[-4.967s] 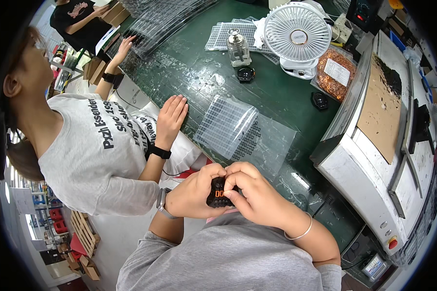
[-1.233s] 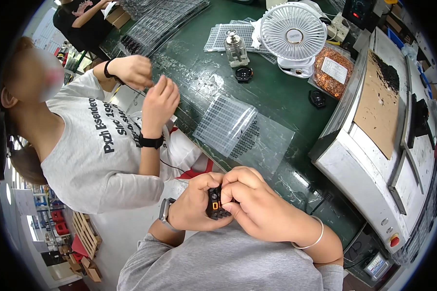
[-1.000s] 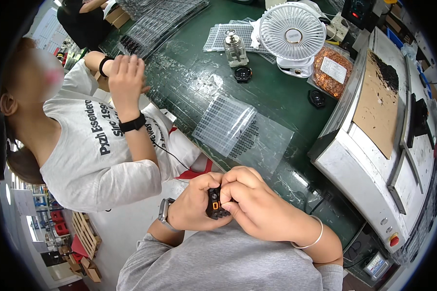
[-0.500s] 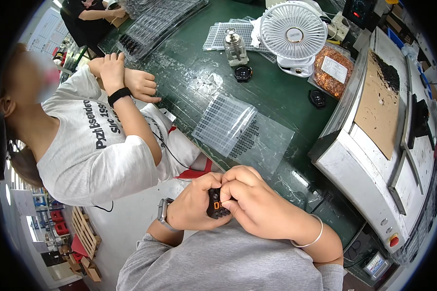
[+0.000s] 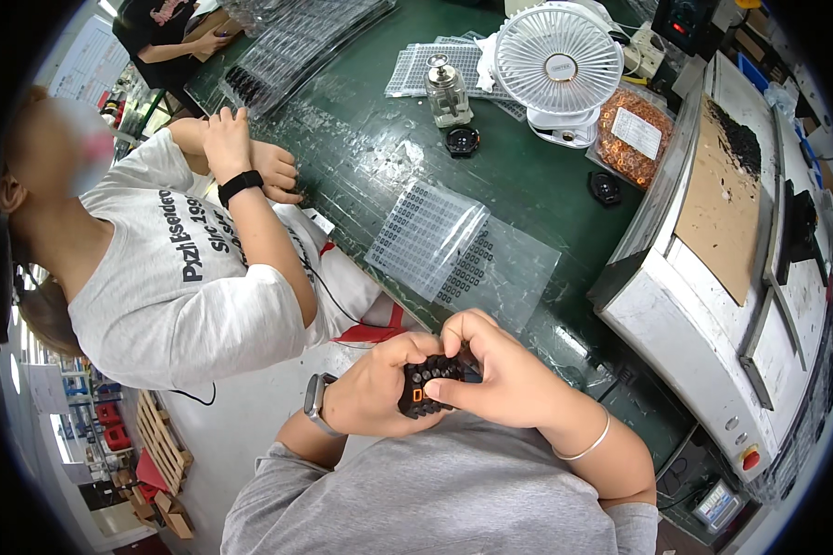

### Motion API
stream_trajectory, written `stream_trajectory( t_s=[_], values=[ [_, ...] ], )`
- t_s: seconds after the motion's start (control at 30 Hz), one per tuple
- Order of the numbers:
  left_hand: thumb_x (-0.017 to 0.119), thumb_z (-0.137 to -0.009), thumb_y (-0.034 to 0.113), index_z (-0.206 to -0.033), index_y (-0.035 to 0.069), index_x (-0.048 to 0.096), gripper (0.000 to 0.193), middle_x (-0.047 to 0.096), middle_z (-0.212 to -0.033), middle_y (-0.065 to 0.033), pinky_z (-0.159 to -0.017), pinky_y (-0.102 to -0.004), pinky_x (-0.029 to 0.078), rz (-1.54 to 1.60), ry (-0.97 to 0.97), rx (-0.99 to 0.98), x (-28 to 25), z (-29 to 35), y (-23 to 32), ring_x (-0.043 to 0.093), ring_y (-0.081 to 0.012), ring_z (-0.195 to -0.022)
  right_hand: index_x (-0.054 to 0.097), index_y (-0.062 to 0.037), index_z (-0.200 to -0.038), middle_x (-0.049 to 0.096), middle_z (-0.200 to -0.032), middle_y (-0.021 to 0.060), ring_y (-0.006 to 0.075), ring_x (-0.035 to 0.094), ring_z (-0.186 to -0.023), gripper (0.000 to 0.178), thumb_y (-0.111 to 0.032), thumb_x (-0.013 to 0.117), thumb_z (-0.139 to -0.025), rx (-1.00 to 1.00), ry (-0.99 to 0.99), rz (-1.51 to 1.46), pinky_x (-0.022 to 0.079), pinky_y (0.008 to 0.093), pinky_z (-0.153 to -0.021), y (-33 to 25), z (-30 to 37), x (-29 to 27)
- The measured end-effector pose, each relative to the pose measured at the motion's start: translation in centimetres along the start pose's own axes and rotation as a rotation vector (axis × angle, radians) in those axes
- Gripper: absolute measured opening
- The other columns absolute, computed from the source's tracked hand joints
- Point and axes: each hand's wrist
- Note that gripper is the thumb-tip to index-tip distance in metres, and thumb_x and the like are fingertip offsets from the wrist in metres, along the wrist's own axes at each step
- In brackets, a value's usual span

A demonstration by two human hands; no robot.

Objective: Assembling and testing electronic components using a specialized machine.

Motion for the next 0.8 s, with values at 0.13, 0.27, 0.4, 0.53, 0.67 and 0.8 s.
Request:
stream_trajectory(
  t_s=[0.13,0.27,0.4,0.53,0.67,0.8],
  values=[
    [0.085,-0.068,0.006,-0.118,0.006,0.03,0.075,0.057,-0.111,-0.0194,-0.074,-0.0374,0.052,0.032,-0.002,0.014,0.0,-0.1,-0.2,0.063,-0.029,-0.091,0.041,-0.0091,-0.099,0.047,-0.105,0.0023,0.01,0.047,-0.099,0.036,0.003,0.071,-0.082,0.253,-0.107,-0.692,0.041,0.0263,-0.09,1.2,-0.2,0.4],
    [0.086,-0.067,0.006,-0.119,0.005,0.03,0.076,0.057,-0.111,-0.0184,-0.077,-0.0369,0.051,-0.002,-0.03,-0.068,0.0,0.5,-0.9,0.063,-0.0285,-0.093,0.045,-0.0082,-0.101,0.048,-0.102,0.0004,0.0081,0.048,-0.098,0.034,0.002,0.071,-0.083,0.124,-0.051,-0.186,0.042,0.0251,-0.088,3.3,-0.4,0.4],
    [0.085,-0.067,0.006,-0.12,0.003,0.03,0.076,0.057,-0.11,-0.0179,-0.08,-0.0367,0.05,0.017,-0.09,-0.191,0.3,1.2,-1.3,0.062,-0.0279,-0.097,0.054,-0.0033,-0.106,0.052,-0.098,-0.0007,0.0072,0.052,-0.088,0.027,-0.003,0.072,-0.086,0.261,0.015,-0.558,0.046,0.024,-0.082,4.5,-1.2,-0.4],
    [0.085,-0.068,0.005,-0.119,0.004,0.029,0.076,0.054,-0.114,-0.0194,-0.089,-0.0368,0.049,0.101,-0.052,-0.261,0.4,2.1,-2.1,0.06,-0.0273,-0.106,0.065,0.001,-0.099,0.061,-0.096,0.0076,0.0144,0.061,-0.081,0.019,-0.003,0.072,-0.082,0.008,0.589,0.479,0.051,0.0271,-0.073,5.3,-3.0,-2.3],
    [0.086,-0.068,0.002,-0.12,0.006,0.026,0.08,0.052,-0.117,-0.0209,-0.093,-0.0362,0.05,0.062,0.038,-0.197,-0.1,2.1,-2.7,0.057,-0.0258,-0.11,0.07,0.0,-0.09,0.064,-0.095,0.0134,0.0301,0.063,-0.085,0.015,-0.005,0.074,-0.077,-0.148,0.513,0.801,0.052,0.0359,-0.076,6.5,-3.4,-0.5],
    [0.086,-0.067,0.002,-0.12,0.007,0.026,0.08,0.052,-0.117,-0.0211,-0.091,-0.0355,0.051,0.11,0.084,-0.159,-0.2,1.9,-3.1,0.057,-0.0255,-0.11,0.07,-0.0008,-0.088,0.065,-0.092,0.0125,0.0321,0.061,-0.086,0.014,-0.004,0.073,-0.075,-0.209,0.55,0.904,0.05,0.0403,-0.078,7.8,-3.7,0.8]
  ],
)
Point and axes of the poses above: each hand's wrist, its own z-axis away from the middle knuckle, its own x-axis out of the palm, y = z × x
